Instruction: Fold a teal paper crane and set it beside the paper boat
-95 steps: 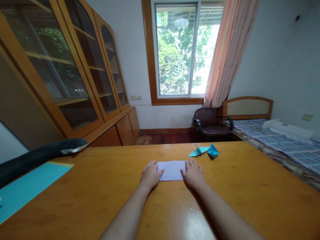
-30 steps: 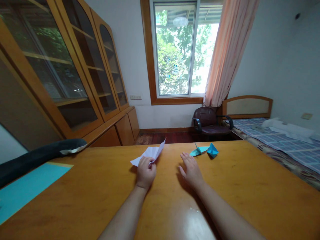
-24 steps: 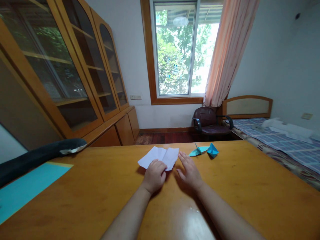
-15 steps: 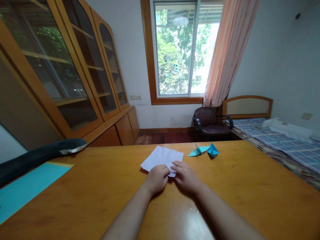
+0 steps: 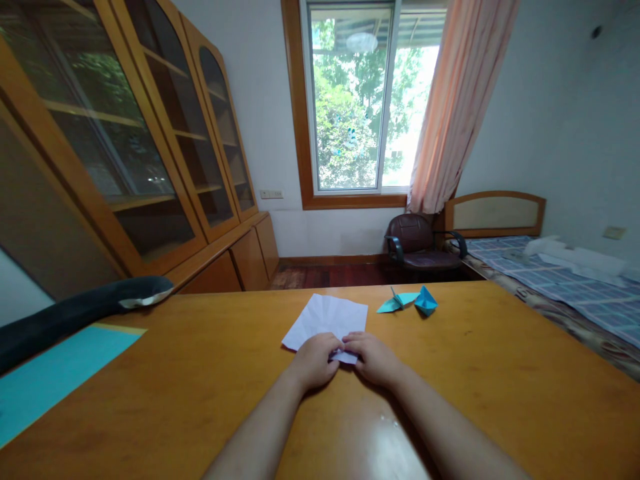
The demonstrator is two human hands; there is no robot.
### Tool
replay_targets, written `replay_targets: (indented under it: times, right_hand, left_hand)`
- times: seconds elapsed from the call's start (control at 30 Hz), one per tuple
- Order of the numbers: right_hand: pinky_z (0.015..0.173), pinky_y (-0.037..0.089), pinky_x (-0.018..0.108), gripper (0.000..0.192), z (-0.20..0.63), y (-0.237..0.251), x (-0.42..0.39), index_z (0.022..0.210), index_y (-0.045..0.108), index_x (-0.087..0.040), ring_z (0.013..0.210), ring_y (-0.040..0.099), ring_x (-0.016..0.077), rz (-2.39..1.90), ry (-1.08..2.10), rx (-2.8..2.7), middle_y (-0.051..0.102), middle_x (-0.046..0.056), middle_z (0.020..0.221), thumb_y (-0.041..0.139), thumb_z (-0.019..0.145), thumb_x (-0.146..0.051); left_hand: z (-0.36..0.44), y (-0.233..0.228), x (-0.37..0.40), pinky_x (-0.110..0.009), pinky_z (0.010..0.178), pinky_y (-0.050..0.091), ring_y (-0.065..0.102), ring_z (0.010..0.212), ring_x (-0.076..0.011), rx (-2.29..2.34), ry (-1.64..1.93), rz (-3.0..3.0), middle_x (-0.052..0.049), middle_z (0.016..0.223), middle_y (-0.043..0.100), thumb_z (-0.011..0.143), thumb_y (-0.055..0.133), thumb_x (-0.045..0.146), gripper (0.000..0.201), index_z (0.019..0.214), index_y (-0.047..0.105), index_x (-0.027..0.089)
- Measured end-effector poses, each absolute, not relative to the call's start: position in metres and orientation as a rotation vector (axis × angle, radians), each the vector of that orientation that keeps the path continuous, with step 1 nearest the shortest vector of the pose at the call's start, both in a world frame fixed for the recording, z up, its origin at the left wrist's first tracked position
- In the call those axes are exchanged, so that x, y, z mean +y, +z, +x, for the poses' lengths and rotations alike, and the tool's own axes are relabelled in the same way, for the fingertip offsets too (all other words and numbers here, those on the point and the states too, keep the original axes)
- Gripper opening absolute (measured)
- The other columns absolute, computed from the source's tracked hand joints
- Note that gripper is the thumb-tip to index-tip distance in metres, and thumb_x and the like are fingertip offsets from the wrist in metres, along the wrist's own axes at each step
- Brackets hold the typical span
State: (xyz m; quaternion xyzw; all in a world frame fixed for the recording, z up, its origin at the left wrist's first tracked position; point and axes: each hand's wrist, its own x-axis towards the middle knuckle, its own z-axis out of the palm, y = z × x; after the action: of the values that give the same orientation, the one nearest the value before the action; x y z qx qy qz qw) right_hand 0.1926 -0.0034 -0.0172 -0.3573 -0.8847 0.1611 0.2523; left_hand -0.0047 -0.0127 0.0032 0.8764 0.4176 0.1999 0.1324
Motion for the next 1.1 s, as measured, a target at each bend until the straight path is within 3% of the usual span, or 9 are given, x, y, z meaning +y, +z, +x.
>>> replay_targets:
  times: [0.23, 0.43, 0.93, 1.03, 1.1]
  right_hand:
    - [0.089, 0.045, 0.030, 0.033, 0.195, -0.012, -0.006, 0.098, 0.072, -0.020, 0.096, 0.061, 0.0195, -1.125, 0.473, -2.252, 0.071, 0.006, 0.099, 0.051, 0.075, -0.009]
    - [0.090, 0.046, 0.033, 0.029, 0.199, -0.022, 0.001, 0.105, 0.070, -0.017, 0.098, 0.062, 0.0228, -1.322, 0.511, -2.076, 0.071, 0.010, 0.103, 0.055, 0.081, -0.022]
    - [0.079, 0.051, 0.032, 0.033, 0.199, -0.030, 0.010, 0.109, 0.068, -0.018, 0.083, 0.066, 0.0203, -1.410, 0.539, -1.909, 0.073, 0.008, 0.094, 0.051, 0.083, -0.026]
    - [0.081, 0.050, 0.032, 0.035, 0.199, -0.030, 0.010, 0.113, 0.067, -0.016, 0.085, 0.064, 0.0209, -1.455, 0.473, -1.930, 0.072, 0.008, 0.092, 0.052, 0.082, -0.024]
    - [0.084, 0.048, 0.033, 0.035, 0.198, -0.029, 0.010, 0.113, 0.067, -0.016, 0.088, 0.064, 0.0215, -1.462, 0.431, -1.949, 0.072, 0.008, 0.093, 0.053, 0.081, -0.021]
  left_hand:
    - [-0.015, -0.001, -0.006, -0.026, 0.068, 0.039, 0.055, 0.076, -0.0170, 1.372, 0.570, 2.419, -0.003, 0.082, 0.065, 0.073, 0.060, 0.026, 0.013, 0.082, 0.065, 0.018]
    - [-0.022, 0.000, -0.002, -0.025, 0.062, 0.036, 0.053, 0.070, -0.0157, 1.468, 0.567, 2.259, -0.002, 0.077, 0.066, 0.072, 0.065, 0.048, 0.032, 0.078, 0.067, 0.017]
    - [-0.015, 0.005, -0.007, -0.024, 0.058, 0.032, 0.054, 0.065, -0.0139, 1.441, 0.506, 2.254, -0.002, 0.071, 0.068, 0.086, 0.049, 0.041, 0.034, 0.075, 0.069, 0.016]
    - [-0.009, 0.002, -0.009, -0.025, 0.061, 0.034, 0.057, 0.069, -0.0160, 1.479, 0.523, 2.286, -0.003, 0.077, 0.068, 0.085, 0.050, 0.037, 0.030, 0.100, 0.068, 0.018]
    - [-0.005, 0.000, -0.010, -0.025, 0.064, 0.036, 0.059, 0.073, -0.0169, 1.515, 0.540, 2.264, -0.003, 0.081, 0.068, 0.084, 0.052, 0.033, 0.044, 0.126, 0.055, 0.019]
